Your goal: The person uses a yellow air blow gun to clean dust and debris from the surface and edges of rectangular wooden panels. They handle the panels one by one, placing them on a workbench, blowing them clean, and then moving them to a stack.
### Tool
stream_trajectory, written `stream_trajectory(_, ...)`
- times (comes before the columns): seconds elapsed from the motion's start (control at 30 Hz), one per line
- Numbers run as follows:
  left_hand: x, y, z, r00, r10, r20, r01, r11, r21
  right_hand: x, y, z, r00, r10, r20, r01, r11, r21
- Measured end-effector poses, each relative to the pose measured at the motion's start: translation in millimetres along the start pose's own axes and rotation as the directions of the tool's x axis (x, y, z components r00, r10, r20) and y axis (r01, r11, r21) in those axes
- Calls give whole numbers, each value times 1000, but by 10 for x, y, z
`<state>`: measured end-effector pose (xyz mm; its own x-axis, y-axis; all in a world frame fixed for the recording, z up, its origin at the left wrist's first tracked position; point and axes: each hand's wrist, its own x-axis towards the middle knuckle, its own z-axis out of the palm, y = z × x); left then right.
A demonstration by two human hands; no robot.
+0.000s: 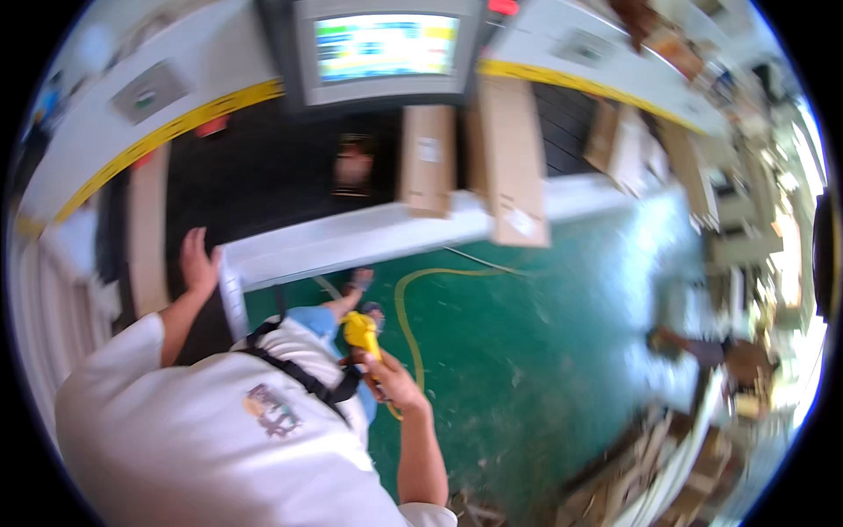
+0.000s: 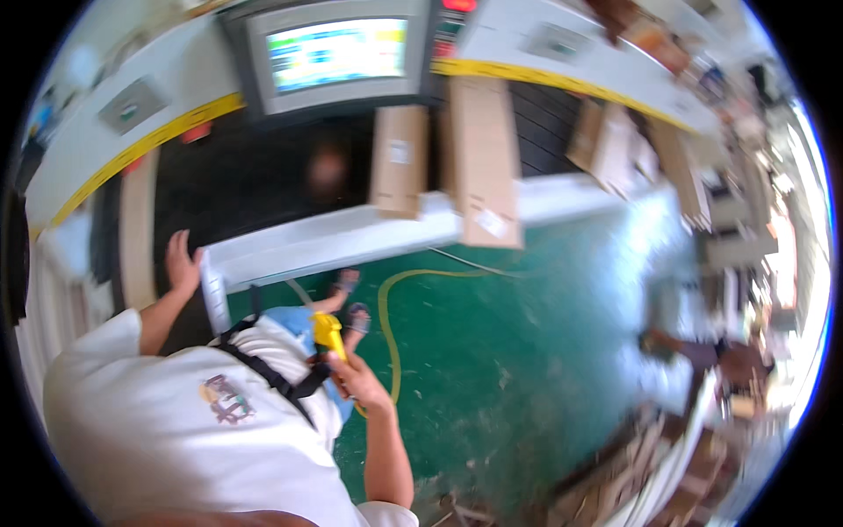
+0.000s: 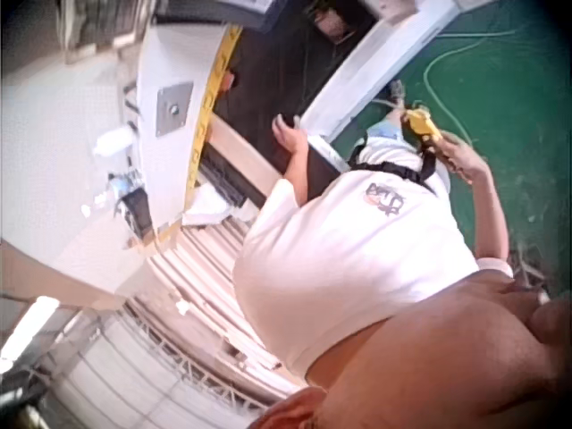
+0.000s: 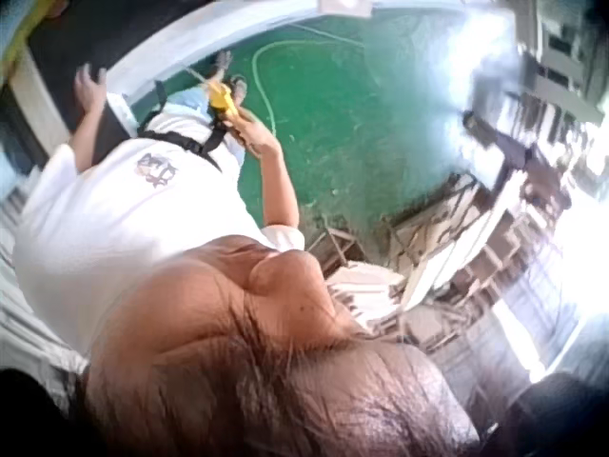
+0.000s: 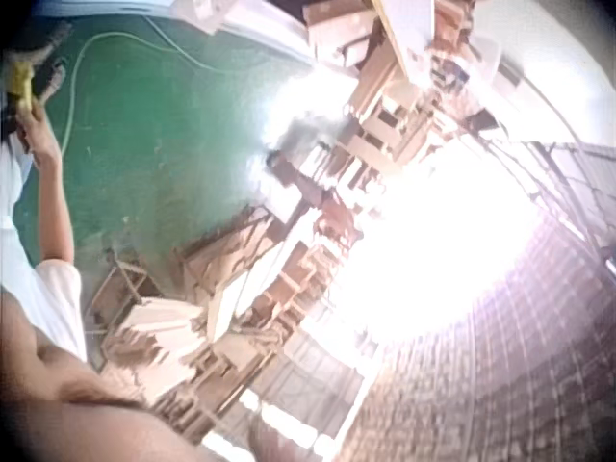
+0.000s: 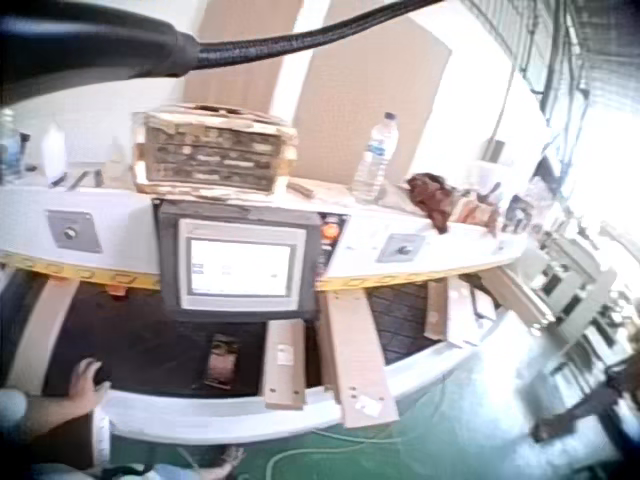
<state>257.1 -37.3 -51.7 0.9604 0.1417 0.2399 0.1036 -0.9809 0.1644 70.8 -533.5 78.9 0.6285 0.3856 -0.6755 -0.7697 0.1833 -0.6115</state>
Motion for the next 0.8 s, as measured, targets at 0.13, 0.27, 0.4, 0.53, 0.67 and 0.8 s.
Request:
stream_trajectory(0.13,734,355,583,989,147,15,-141,968,-208,-291,113,3,998,18,-57,-22,997,-68)
stream_trajectory(0.27,703,237,978,977,185,102,-173,977,-121,-882,286,152,988,-46,-146,40,998,-45)
stream_trajectory(0.4,575,-28,980,951,276,139,-271,961,-56,-1250,631,209,984,-97,-152,76,987,-138)
stream_trajectory(0.53,396,-528,748,981,133,144,-151,981,120,-1486,888,41,985,16,-172,-16,1000,1)
stream_trajectory(0.67,153,-588,636,986,-106,133,60,949,308,-1615,1207,-235,915,224,-336,-349,858,-377)
stream_trajectory(0.8,62,-419,807,989,-107,106,52,903,426,-1804,1401,-196,877,274,-394,-428,819,-382)
